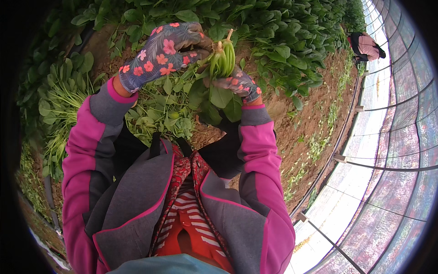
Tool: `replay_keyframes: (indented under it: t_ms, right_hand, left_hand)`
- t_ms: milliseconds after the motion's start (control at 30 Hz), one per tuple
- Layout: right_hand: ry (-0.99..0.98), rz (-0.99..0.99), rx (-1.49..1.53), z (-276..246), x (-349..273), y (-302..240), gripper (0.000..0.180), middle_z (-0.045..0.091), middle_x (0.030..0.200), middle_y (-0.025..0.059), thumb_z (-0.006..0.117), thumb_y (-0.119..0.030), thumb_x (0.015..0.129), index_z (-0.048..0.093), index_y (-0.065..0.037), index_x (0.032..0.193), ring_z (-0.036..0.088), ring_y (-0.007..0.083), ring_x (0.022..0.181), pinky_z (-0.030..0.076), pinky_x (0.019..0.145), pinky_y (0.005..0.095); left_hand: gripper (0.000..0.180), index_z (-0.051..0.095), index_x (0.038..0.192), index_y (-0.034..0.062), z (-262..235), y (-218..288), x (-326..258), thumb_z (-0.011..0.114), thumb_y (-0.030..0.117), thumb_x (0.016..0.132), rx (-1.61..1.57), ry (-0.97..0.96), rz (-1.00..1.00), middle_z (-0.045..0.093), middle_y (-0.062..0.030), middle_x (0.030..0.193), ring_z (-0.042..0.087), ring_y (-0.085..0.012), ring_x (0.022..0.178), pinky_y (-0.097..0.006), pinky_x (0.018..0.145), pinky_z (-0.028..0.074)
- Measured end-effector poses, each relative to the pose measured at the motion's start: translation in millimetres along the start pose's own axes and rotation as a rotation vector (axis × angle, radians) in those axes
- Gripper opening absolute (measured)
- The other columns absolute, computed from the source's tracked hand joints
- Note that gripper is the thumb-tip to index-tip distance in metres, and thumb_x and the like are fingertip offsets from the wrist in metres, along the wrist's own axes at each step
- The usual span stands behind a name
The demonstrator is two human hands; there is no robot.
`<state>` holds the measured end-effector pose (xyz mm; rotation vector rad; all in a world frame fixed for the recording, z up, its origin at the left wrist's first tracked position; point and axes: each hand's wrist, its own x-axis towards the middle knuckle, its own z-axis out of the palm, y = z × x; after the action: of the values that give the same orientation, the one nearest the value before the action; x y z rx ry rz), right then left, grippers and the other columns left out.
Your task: The person repeatedly cuts bunches of spinach with a sickle, gathers them by hand, and places them on the ground. The person continues this cycle of cutting and gathering throughout the clip.
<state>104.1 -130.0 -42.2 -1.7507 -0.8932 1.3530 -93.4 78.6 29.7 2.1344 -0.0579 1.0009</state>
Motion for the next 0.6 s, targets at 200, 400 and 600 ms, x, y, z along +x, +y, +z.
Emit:
replay_keyframes:
  t_ms: [200,400,600]
  right_hand:
    - [-0.342,-0.262,0.610,1,5,1,0.059,0.048,0.132,0.0171,0.061,-0.007,0.086,0.034,0.002,0.137,0.056,0.0274,0.110,0.050,0.092,0.0332]
    - [-0.121,-0.124,0.477,5,1,-4,0.063,0.052,0.125,0.0167,0.070,-0.014,0.076,0.044,-0.001,0.132,0.057,0.0230,0.098,0.048,0.081,0.0367]
    - [-0.279,-0.207,0.603,3,2,-7,0.056,0.051,0.129,0.0148,0.065,-0.008,0.082,0.042,0.000,0.133,0.057,0.0254,0.109,0.050,0.091,0.0372]
  left_hand:
    - [0.019,0.061,0.093,0.0068,0,3,0,0.066,0.016,0.077,-0.039,-0.162,-0.142,0.061,-0.0052,0.083,0.061,-0.0227,0.073,-0.032,0.066,0.050]
    - [0.014,0.061,0.085,0.0103,-26,-3,4,0.066,0.019,0.075,0.214,0.038,-0.126,0.061,-0.0046,0.078,0.062,-0.0246,0.071,-0.034,0.063,0.049]
    - [0.014,0.063,0.090,0.0073,-30,-10,-1,0.064,0.017,0.080,-0.006,0.031,-0.142,0.063,-0.0060,0.082,0.063,-0.0239,0.077,-0.032,0.069,0.050]
